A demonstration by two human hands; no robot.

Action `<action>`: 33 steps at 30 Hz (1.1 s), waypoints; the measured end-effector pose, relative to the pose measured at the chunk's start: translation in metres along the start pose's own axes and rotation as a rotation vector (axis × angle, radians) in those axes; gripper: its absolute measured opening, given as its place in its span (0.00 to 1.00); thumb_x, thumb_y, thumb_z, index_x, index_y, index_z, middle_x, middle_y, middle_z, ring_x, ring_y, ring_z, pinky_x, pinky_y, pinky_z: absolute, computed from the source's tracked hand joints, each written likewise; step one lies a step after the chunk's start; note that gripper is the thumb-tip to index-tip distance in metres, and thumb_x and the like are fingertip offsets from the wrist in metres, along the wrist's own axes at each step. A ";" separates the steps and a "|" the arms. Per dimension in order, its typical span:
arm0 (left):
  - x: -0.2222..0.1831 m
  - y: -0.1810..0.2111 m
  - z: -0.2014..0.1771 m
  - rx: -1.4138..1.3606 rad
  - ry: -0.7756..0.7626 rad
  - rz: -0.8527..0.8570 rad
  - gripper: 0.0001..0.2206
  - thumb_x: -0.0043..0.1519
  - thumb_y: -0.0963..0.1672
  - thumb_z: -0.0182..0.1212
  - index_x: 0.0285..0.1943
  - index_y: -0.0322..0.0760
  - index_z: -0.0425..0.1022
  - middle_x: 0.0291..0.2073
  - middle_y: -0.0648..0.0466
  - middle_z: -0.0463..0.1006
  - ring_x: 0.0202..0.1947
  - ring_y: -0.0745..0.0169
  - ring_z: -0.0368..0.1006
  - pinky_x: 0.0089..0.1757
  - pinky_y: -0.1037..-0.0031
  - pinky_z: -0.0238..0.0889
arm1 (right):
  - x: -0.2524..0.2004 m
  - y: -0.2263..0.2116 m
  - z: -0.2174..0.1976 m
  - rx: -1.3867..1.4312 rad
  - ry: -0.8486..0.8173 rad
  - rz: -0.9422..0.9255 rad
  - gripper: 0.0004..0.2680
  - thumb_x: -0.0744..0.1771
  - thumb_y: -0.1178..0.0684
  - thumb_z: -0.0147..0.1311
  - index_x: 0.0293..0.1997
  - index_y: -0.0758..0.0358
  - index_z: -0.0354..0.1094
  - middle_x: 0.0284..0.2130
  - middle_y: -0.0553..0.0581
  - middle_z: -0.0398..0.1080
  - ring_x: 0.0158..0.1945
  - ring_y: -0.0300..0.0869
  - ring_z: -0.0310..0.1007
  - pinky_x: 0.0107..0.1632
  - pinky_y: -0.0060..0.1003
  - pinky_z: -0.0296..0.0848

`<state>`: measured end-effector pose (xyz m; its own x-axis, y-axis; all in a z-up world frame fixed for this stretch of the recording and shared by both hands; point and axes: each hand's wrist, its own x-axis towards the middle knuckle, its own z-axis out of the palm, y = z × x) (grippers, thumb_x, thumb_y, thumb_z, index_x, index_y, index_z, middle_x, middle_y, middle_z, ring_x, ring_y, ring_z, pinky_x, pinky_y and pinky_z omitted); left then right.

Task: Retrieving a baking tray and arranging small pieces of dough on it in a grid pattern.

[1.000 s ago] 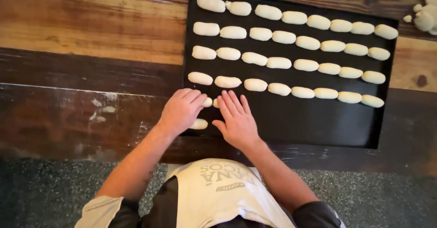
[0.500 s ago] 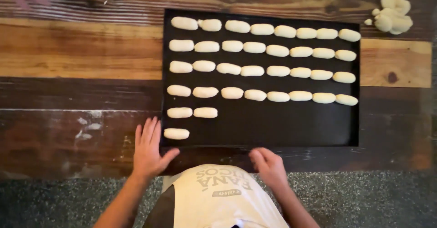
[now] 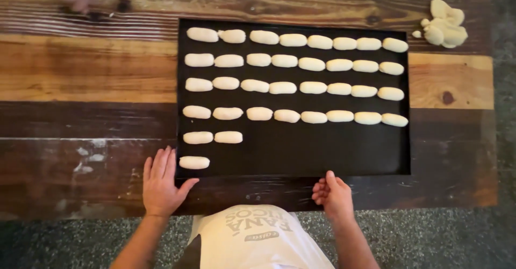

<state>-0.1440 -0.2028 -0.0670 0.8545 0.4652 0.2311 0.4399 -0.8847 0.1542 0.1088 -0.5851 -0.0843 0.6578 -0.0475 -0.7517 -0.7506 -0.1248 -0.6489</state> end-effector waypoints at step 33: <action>0.113 -0.026 -0.065 -0.462 0.007 -0.359 0.19 0.54 0.45 0.73 0.56 0.41 0.80 0.45 0.43 0.80 0.49 0.42 0.78 0.49 0.57 0.70 | -0.105 -0.004 0.157 -0.128 -0.719 -0.129 0.13 0.68 0.60 0.51 0.59 0.75 0.64 0.37 0.72 0.74 0.30 0.52 0.79 0.31 0.43 0.81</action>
<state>-0.0769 -0.1256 0.0173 0.6716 0.7350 0.0934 0.5341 -0.5676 0.6265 0.0330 -0.4242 -0.0209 0.5035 0.6304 -0.5908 -0.6280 -0.2025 -0.7514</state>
